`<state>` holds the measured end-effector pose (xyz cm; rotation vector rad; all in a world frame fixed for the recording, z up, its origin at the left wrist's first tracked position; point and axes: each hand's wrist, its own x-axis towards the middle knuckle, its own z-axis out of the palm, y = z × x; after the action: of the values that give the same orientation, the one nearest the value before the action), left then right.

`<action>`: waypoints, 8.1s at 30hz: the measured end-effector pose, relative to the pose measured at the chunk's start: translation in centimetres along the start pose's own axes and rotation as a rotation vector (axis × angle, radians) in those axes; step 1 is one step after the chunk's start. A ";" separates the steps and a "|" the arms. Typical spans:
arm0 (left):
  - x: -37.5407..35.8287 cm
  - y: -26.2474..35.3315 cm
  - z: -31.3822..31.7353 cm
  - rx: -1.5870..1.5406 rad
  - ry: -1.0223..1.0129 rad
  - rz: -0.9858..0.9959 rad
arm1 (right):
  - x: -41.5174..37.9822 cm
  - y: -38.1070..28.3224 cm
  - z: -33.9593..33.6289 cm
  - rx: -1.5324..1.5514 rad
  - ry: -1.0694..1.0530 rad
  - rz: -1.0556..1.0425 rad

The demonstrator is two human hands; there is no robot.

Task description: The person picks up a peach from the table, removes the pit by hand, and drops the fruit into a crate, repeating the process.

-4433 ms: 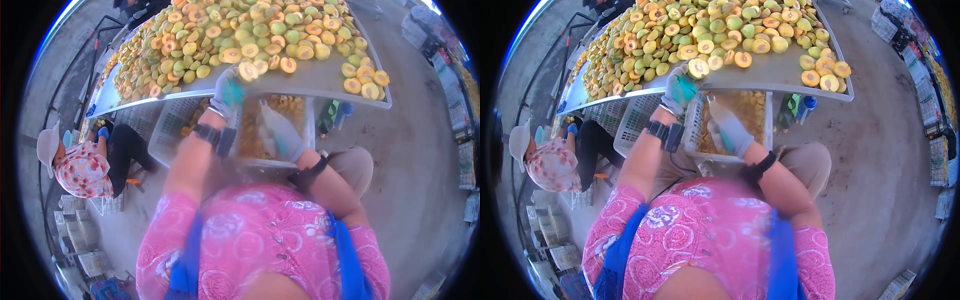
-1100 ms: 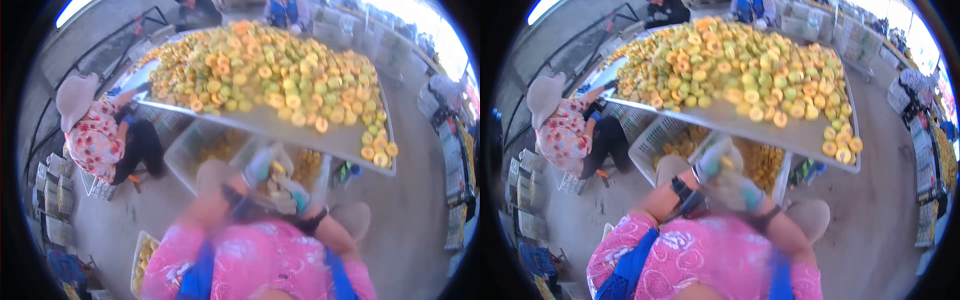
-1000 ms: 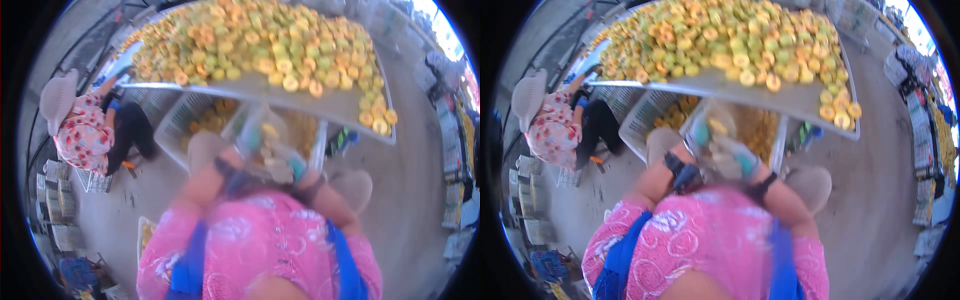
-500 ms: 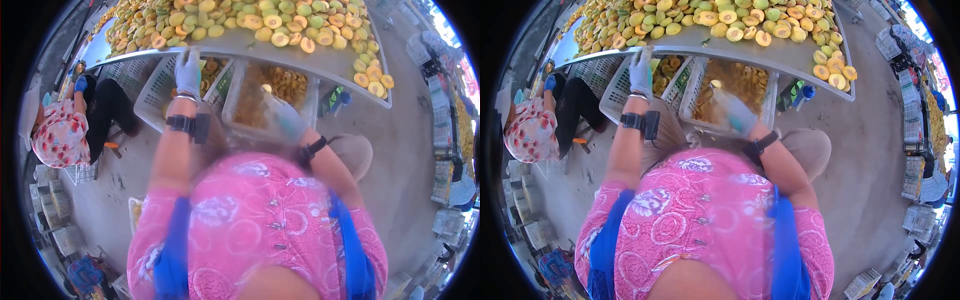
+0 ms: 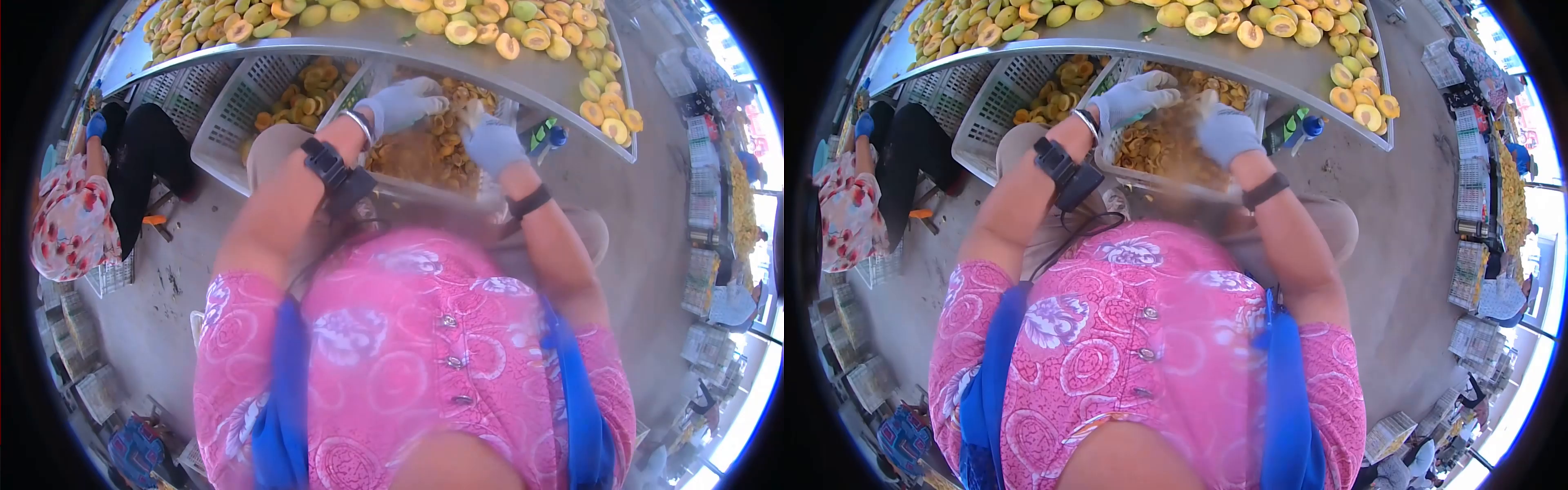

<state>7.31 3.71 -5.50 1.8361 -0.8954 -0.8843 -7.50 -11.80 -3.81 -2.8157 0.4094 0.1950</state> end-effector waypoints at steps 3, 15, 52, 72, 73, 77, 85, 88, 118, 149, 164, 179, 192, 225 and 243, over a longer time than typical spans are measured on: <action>0.1 1.2 -2.1 0.251 0.161 0.057 | 1.0 2.7 1.0 0.093 -0.084 0.004; 2.2 0.7 -9.7 0.250 0.864 0.214 | 4.2 5.1 5.8 0.286 -0.398 0.098; 5.2 6.0 -6.8 0.382 0.463 0.033 | -9.5 -1.1 0.2 1.063 -0.231 -0.073; -5.3 3.2 0.5 -0.541 0.502 0.496 | -4.8 -6.9 -2.0 1.240 0.070 -0.017; -5.5 3.1 0.5 -0.448 0.507 0.536 | -4.5 -6.8 -2.0 1.035 0.246 -0.158; -5.6 3.5 1.6 -0.652 0.320 0.534 | -4.8 -8.3 -5.0 0.616 0.537 -0.144; -7.3 6.4 3.0 -1.096 0.107 0.429 | -5.0 -8.5 -5.4 0.345 0.563 -0.170; -6.4 5.6 3.7 -1.284 0.060 0.388 | -4.5 -7.4 -3.9 0.079 0.666 -0.252; -5.3 4.7 4.4 -1.204 0.373 0.351 | -4.9 -8.5 -1.5 1.202 0.023 0.026; -6.8 6.3 1.5 -1.053 0.207 0.229 | -6.3 -8.5 -2.1 1.736 -0.491 0.043; -8.0 7.7 1.1 -0.432 0.176 0.212 | -5.4 -7.2 0.1 1.686 -0.509 -0.040; -7.6 5.0 -0.4 -1.228 0.083 0.164 | -3.8 -8.1 -1.8 2.212 -1.425 -0.208; 0.1 0.3 -11.2 0.475 0.638 0.224 | -0.4 -7.5 -1.1 2.363 -0.658 0.457; 0.7 7.8 -1.2 -1.038 0.248 0.322 | 0.8 -3.3 1.0 1.623 0.143 -0.159; -1.3 5.4 2.6 -0.863 0.280 0.251 | -2.2 -3.6 -2.5 1.717 -0.056 -0.010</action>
<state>3.28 1.88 -1.29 1.0321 -0.4375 -0.6761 -8.29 -8.63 -0.09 -1.1170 0.2881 -0.0845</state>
